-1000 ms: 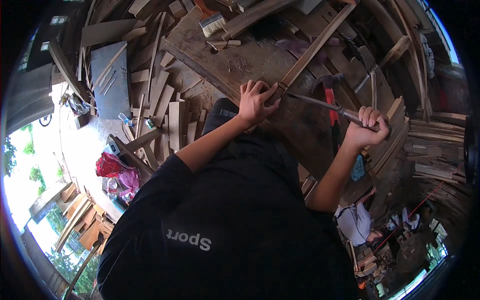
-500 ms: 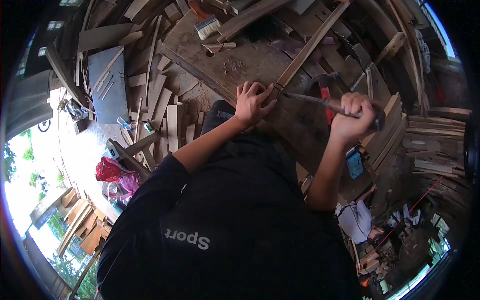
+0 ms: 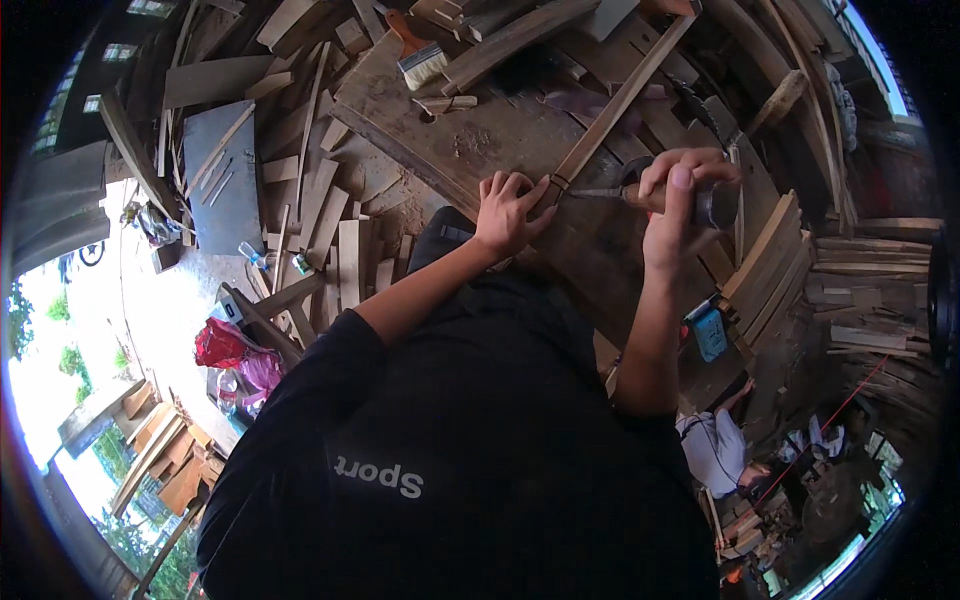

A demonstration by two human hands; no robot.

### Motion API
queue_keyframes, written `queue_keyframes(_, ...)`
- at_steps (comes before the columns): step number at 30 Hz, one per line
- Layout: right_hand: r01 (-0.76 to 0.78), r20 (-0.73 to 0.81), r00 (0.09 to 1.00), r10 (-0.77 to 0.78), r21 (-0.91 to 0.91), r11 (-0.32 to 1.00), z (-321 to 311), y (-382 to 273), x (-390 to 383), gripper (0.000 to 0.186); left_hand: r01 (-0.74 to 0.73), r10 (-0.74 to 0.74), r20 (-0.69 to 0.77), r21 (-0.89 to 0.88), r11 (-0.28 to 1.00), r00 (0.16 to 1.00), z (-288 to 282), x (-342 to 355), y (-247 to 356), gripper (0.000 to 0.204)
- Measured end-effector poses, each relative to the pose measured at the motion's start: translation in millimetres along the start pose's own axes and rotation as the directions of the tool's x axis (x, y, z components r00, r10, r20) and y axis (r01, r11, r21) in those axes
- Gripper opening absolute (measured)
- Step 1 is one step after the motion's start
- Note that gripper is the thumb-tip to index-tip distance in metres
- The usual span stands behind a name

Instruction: Use a hammer and chisel to carve a joint or notch into a wooden plank.

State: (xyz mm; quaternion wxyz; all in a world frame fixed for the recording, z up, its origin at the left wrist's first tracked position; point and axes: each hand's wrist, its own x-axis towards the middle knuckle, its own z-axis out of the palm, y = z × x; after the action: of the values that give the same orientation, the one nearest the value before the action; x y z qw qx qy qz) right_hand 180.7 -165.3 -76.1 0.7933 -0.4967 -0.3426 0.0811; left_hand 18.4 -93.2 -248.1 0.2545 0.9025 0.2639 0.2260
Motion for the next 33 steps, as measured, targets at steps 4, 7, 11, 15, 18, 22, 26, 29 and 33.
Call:
queue_keyframes(4, -0.045, 0.163, 0.984, 0.068, -0.137, 0.989, -13.9, -9.6, -10.2, 0.021, 0.007, -0.007, -0.012, -0.016, 1.000, 1.000, -0.3, -2.0, -2.1, 0.046)
queue_keyframes(7, -0.218, 0.068, 0.974, 0.217, -0.004, 0.976, -21.4, -7.7, -21.8, 0.019, 0.006, -0.007, -0.027, -0.017, 1.000, 1.000, -0.7, -1.7, -3.0, 0.046)
queue_keyframes(11, -0.139, 0.072, 0.989, 0.127, 0.194, 0.971, -22.1, -5.5, -22.0, 0.018, 0.013, -0.014, -0.030, -0.023, 1.000, 0.999, -2.4, -2.2, -2.8, 0.046)
queue_keyframes(15, -0.092, 0.165, 0.984, 0.070, 0.133, 0.987, -20.6, -7.8, -20.8, 0.021, 0.031, -0.030, 0.048, -0.025, 0.999, 0.998, -5.0, -2.4, -3.9, 0.048)
queue_keyframes(18, -0.136, 0.300, 0.950, 0.090, 0.135, 0.982, -21.7, -3.8, -19.2, 0.022, 0.028, -0.026, 0.046, -0.035, 0.999, 0.999, -5.8, -3.3, -2.7, 0.048)
queue_keyframes(22, -0.277, 0.484, 0.856, 0.184, 0.128, 0.952, -18.5, -7.9, -6.0, 0.020, 0.021, -0.019, 0.030, -0.045, 0.999, 0.999, -5.0, -4.4, -2.8, 0.047)
queue_keyframes(26, -0.345, 0.499, 0.842, 0.205, 0.207, 0.915, -15.7, -7.4, -1.8, 0.021, 0.029, -0.028, 0.021, -0.015, 0.999, 0.999, -5.7, -4.7, -3.6, 0.046)
queue_keyframes(29, -0.321, 0.484, 0.856, 0.183, 0.219, 0.921, -24.3, -3.4, -8.8, 0.025, 0.014, -0.014, 0.014, -0.023, 1.000, 1.000, -5.6, -4.0, -3.2, 0.045)
queue_keyframes(33, -0.323, 0.508, 0.844, 0.170, 0.229, 0.918, -23.1, -4.5, -9.1, 0.026, 0.006, -0.006, -0.008, -0.043, 0.999, 1.000, -5.1, -4.0, -3.7, 0.044)
